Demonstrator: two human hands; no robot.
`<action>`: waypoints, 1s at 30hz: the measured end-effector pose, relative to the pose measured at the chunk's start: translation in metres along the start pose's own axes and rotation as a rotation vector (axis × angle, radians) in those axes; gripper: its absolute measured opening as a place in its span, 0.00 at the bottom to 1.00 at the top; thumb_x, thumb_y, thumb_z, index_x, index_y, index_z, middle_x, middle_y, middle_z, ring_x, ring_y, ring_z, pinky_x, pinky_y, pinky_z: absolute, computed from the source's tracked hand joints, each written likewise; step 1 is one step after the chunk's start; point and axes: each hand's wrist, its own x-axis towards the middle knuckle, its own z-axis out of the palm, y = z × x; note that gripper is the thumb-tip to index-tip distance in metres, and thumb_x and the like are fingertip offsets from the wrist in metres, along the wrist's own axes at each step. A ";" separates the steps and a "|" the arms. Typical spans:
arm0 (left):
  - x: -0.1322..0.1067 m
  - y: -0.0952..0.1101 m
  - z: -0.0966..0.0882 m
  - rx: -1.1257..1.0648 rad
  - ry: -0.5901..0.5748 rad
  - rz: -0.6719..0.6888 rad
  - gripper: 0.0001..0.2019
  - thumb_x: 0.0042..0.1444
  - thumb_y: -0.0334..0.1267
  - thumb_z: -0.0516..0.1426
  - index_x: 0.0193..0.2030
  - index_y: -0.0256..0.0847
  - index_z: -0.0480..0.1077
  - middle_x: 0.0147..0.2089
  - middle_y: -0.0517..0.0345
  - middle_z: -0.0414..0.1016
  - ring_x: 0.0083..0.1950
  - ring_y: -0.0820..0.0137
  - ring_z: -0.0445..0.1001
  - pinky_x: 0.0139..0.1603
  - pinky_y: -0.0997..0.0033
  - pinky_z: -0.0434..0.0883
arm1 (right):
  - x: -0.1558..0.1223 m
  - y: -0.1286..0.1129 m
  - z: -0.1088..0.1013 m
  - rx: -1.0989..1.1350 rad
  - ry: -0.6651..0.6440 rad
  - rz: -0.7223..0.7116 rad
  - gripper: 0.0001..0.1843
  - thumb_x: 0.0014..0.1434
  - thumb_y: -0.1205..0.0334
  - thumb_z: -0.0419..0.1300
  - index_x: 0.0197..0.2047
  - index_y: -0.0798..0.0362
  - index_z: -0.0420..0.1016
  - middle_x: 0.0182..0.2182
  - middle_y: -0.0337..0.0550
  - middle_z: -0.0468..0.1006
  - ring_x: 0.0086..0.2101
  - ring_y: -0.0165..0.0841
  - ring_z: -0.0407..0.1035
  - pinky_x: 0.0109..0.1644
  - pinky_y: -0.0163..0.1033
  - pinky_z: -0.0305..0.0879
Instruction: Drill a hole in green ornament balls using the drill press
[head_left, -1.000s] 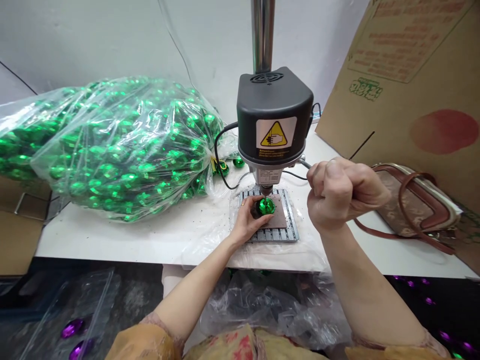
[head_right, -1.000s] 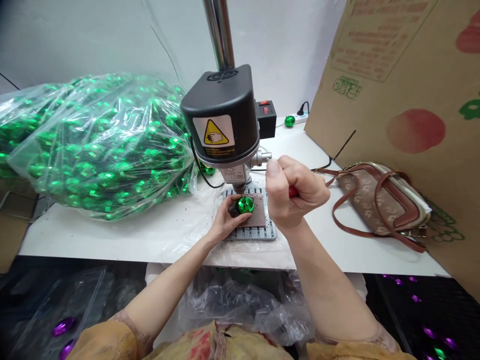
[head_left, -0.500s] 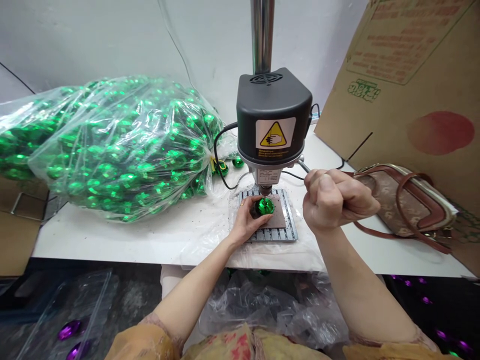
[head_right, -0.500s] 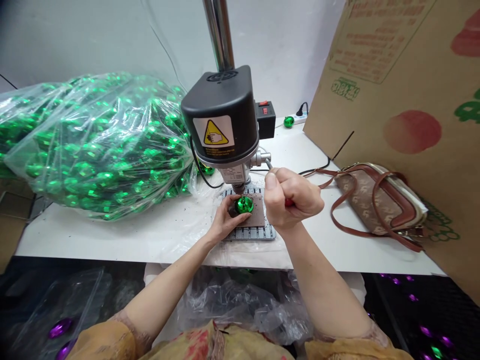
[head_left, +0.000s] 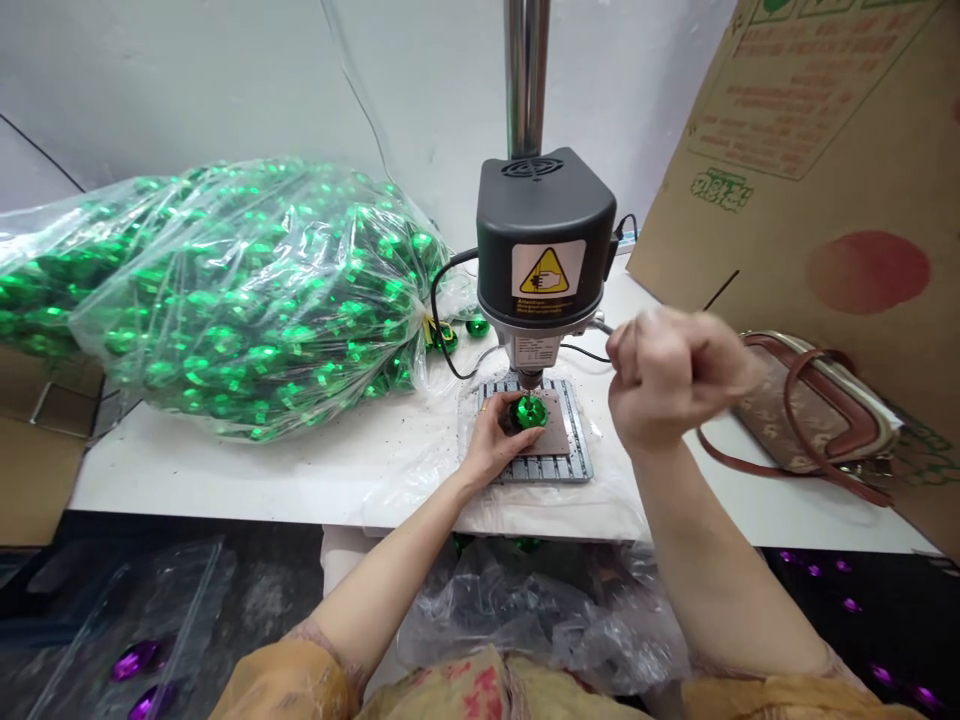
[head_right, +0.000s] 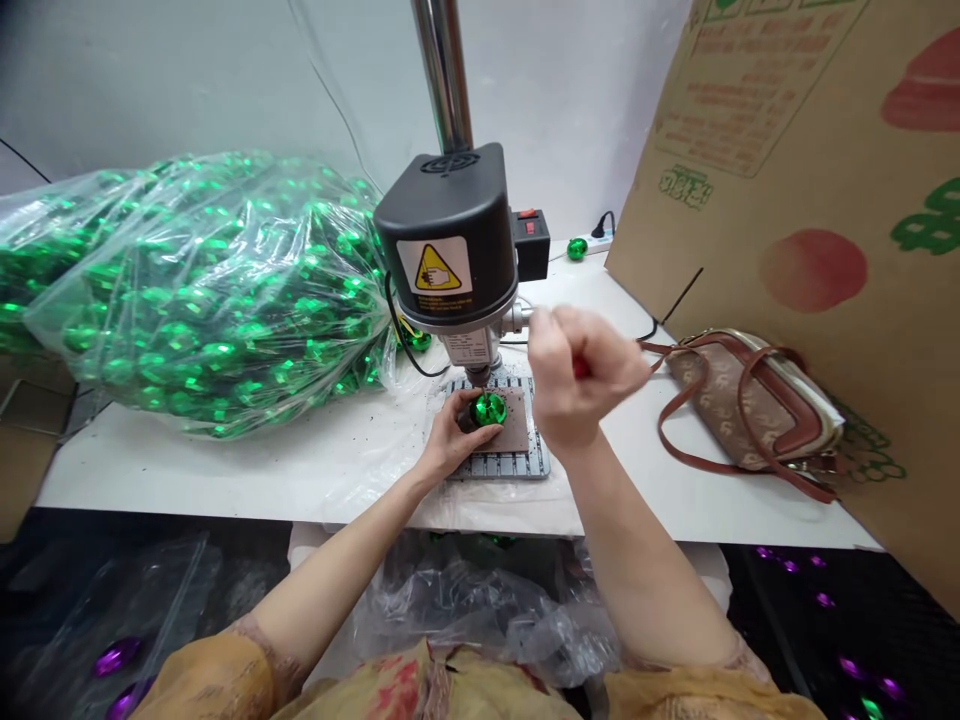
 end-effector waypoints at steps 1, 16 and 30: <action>-0.002 0.004 0.001 0.004 0.024 -0.004 0.26 0.48 0.44 0.73 0.53 0.42 0.73 0.51 0.50 0.76 0.53 0.58 0.76 0.56 0.56 0.73 | 0.009 -0.005 0.004 0.046 0.037 0.007 0.27 0.60 0.60 0.61 0.20 0.50 0.46 0.15 0.29 0.48 0.16 0.22 0.48 0.22 0.36 0.47; -0.188 -0.042 -0.015 0.321 -0.608 0.335 0.17 0.58 0.42 0.63 0.54 0.62 0.77 0.58 0.51 0.80 0.46 0.54 0.83 0.44 0.53 0.82 | 0.037 -0.010 0.020 0.126 0.035 0.023 0.22 0.59 0.68 0.61 0.21 0.49 0.52 0.13 0.27 0.53 0.16 0.19 0.49 0.22 0.34 0.47; -0.131 0.017 -0.107 0.380 0.294 0.059 0.11 0.52 0.28 0.52 0.27 0.42 0.74 0.28 0.59 0.79 0.31 0.69 0.78 0.36 0.72 0.73 | 0.033 -0.011 0.017 0.086 0.022 0.023 0.19 0.59 0.65 0.63 0.21 0.48 0.60 0.12 0.28 0.57 0.14 0.25 0.53 0.19 0.38 0.48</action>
